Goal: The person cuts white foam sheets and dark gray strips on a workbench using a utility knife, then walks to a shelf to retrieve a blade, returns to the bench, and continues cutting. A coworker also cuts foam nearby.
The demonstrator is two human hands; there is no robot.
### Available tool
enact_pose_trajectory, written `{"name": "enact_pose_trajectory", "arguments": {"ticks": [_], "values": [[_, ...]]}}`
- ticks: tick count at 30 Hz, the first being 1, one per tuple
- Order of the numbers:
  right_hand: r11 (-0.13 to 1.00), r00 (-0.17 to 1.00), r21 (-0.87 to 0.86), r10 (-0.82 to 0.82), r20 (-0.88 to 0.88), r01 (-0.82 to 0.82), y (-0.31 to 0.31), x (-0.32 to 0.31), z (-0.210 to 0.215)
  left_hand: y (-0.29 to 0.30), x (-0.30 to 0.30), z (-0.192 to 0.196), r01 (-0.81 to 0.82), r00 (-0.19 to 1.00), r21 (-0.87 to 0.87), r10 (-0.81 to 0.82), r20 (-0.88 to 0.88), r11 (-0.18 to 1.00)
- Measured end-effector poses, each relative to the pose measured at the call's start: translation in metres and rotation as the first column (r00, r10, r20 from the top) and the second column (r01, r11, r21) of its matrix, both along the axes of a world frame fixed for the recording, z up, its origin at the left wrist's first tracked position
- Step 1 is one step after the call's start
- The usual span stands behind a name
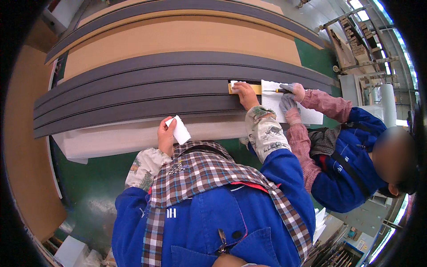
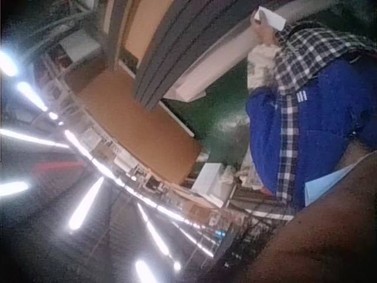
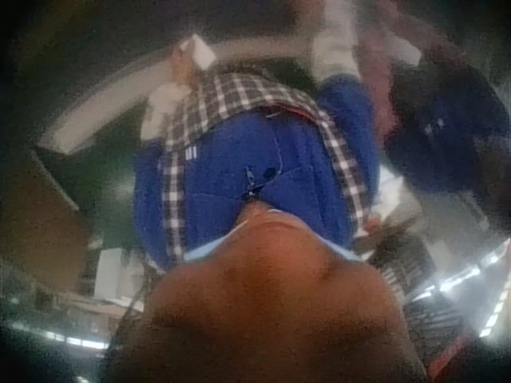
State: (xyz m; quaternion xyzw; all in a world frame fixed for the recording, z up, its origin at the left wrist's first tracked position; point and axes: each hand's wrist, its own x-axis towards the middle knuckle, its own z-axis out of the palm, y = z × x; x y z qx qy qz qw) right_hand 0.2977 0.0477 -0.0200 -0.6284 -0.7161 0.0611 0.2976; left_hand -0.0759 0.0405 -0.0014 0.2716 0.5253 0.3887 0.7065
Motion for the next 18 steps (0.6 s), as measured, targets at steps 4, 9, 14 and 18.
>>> {"name": "enact_pose_trajectory", "arguments": {"ticks": [4, 9, 14, 18], "values": [[0.986, 0.986, 0.046, -0.158, -0.046, 0.160, -0.008, -0.006, -0.008, -0.004, 0.001, -0.004, -0.003, 1.000, 0.020, 0.003, -0.022, 1.000], [0.959, 0.962, 0.086, -0.266, -0.060, 0.270, -0.010, -0.009, -0.010, -0.007, 0.002, -0.010, 0.005, 1.000, 0.018, -0.005, 0.004, 1.000], [0.803, 0.806, -0.086, -0.576, 0.137, 0.589, -0.004, -0.017, -0.030, -0.007, 0.006, -0.008, 0.055, 0.997, 0.028, -0.056, 0.050, 0.998], [0.874, 0.878, -0.100, -0.464, 0.116, 0.475, -0.003, -0.020, -0.044, -0.001, 0.018, 0.000, 0.141, 0.988, 0.112, -0.146, 0.042, 0.984]]}}
